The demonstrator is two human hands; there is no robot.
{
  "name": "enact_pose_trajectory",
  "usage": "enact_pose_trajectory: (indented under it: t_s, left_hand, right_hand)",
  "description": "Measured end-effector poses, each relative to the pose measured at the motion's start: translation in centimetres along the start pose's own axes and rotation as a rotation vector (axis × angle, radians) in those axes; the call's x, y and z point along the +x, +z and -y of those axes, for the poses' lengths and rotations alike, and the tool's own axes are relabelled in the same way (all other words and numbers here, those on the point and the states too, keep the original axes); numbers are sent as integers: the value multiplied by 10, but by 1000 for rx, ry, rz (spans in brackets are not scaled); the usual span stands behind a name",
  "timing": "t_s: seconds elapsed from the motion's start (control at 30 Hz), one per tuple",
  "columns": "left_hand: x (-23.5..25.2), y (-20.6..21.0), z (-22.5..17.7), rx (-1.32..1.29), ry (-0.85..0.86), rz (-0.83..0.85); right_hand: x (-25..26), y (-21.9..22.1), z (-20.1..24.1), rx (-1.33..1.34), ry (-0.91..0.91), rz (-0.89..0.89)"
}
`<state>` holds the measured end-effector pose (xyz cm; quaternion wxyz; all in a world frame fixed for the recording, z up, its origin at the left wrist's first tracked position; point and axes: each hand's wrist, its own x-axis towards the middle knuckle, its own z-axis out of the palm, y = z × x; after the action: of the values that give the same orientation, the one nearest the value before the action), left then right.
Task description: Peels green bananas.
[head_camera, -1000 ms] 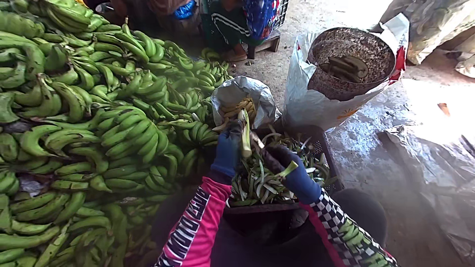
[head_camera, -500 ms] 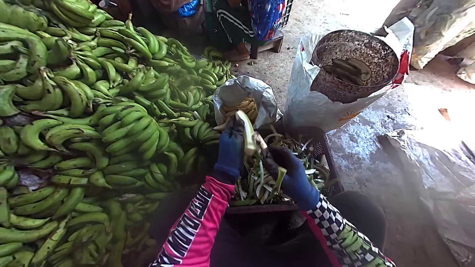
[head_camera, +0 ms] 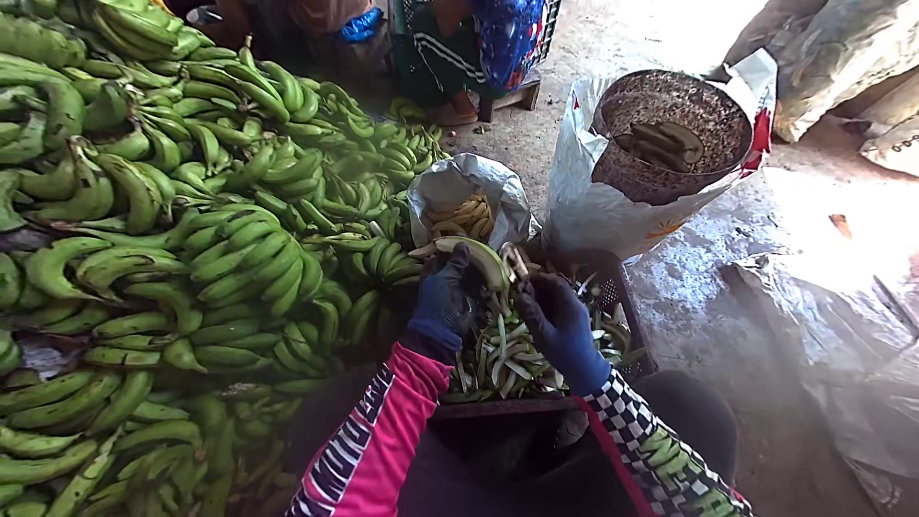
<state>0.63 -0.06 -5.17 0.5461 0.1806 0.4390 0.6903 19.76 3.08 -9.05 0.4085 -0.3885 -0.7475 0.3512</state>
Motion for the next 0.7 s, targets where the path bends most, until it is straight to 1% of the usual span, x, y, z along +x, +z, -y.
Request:
enact_pose_trajectory:
  t_s: [0.07,0.13,0.17,0.27,0.3,0.37,0.43,0.47,0.5,0.53,0.6,0.63,0.7]
  left_hand:
    - [2,-1,-1,-70,9,-73]
    - [2,1,-3,-38,16,-104]
    - [2,0,-5,-2,20,-97]
    - [-2,1,-13,176,20,-6]
    - [-5,2,-15,264,13,45]
    - [-13,1,-23,424,-43,238]
    - [-18,0,-29,490,-171,465]
    - [-20,1,-29,501,-237,535]
    - [-21,3,-27,508,-283,572]
    - [-22,6,-26,484,-303,580]
    - [-19,8,-20,402,-266,538]
    - [-17,8,-16,359,-223,472]
    - [-12,5,-11,300,-112,289]
  right_hand:
    - [-6,10,3,-71,-48,30]
    - [-7,14,3,-149,-81,32]
    - [-7,14,2,-186,-101,33]
    - [-4,10,1,-223,-138,30]
    - [-1,8,0,-206,-140,25]
    - [7,-1,-5,-116,-101,52]
    - [19,-14,-9,-1,12,114]
    - [25,-21,-11,24,77,132]
    - [29,-26,-12,23,125,123]
    - [31,-30,-13,21,165,101]
    - [31,-32,-12,39,201,38]
    - [30,-31,-11,40,197,7]
    - [25,-26,-11,17,133,-23]
